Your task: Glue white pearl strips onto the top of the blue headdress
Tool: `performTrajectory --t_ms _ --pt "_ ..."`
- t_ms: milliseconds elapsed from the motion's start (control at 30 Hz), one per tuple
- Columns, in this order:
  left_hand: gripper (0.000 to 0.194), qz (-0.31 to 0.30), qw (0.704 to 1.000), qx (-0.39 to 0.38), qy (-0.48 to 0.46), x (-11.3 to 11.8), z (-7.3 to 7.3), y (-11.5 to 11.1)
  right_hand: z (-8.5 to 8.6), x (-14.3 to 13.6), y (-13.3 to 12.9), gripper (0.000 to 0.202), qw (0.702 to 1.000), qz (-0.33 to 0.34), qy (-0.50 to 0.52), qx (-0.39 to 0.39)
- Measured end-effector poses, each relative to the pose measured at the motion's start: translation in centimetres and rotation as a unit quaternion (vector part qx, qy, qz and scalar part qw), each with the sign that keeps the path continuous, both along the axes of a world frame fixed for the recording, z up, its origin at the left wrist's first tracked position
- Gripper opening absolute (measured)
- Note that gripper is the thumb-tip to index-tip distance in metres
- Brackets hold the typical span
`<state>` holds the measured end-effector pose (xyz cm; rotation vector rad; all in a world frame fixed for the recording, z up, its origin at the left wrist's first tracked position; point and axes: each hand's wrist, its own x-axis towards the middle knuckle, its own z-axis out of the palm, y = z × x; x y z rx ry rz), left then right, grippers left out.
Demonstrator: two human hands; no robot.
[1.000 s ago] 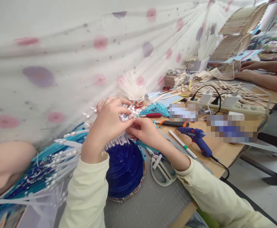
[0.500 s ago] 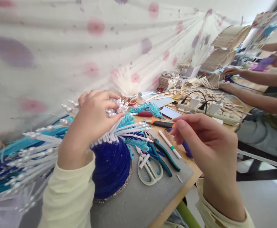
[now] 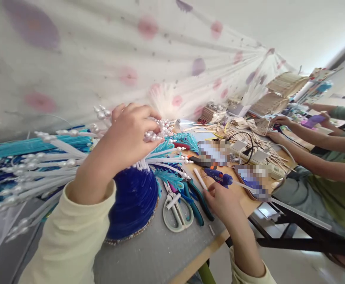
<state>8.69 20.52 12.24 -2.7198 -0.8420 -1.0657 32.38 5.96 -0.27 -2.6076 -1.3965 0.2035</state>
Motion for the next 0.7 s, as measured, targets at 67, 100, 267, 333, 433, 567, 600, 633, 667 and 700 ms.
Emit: performTrajectory --t_ms 67,100,267,333,433,567,600,633,667,700 --pt "0.015 -0.001 1.0 -0.006 0.0 -0.1 0.0 0.1 -0.3 0.1 0.2 0.018 1.0 0.006 -0.019 -0.01" --pt "0.015 -0.002 1.0 -0.01 0.0 -0.2 0.0 0.2 -0.2 0.1 0.2 0.019 1.0 0.012 -0.026 -0.012" --pt "0.014 -0.013 1.0 -0.025 -0.001 -0.1 0.0 0.2 2.0 0.1 -2.5 0.03 0.998 0.042 -0.052 0.016" --pt "0.012 -0.013 1.0 -0.026 -0.004 0.0 0.0 0.2 3.4 -0.1 -4.6 0.032 0.993 0.08 -0.024 0.087" --pt "0.012 -0.013 1.0 -0.027 -0.007 0.0 -0.1 0.2 5.0 -1.6 -7.2 0.024 0.946 0.189 0.13 0.229" --pt "0.014 -0.011 1.0 -0.026 -0.013 0.0 -0.2 0.3 4.3 -5.9 -6.9 0.014 0.884 0.148 0.204 0.395" --pt "0.013 -0.011 1.0 -0.026 -0.012 0.0 -0.2 0.2 3.7 -7.0 -6.2 0.014 0.87 0.146 0.203 0.424" --pt "0.012 -0.012 1.0 -0.027 -0.011 0.1 -0.2 0.2 3.0 -8.0 -5.4 0.016 0.86 0.152 0.201 0.443" --pt "0.012 -0.012 0.999 -0.028 -0.008 0.1 -0.2 0.2 2.3 -8.7 -4.6 0.017 0.853 0.164 0.195 0.455" --pt "0.012 -0.012 0.999 -0.031 -0.006 0.1 -0.2 0.1 1.7 -9.3 -3.8 0.018 0.848 0.184 0.191 0.458"
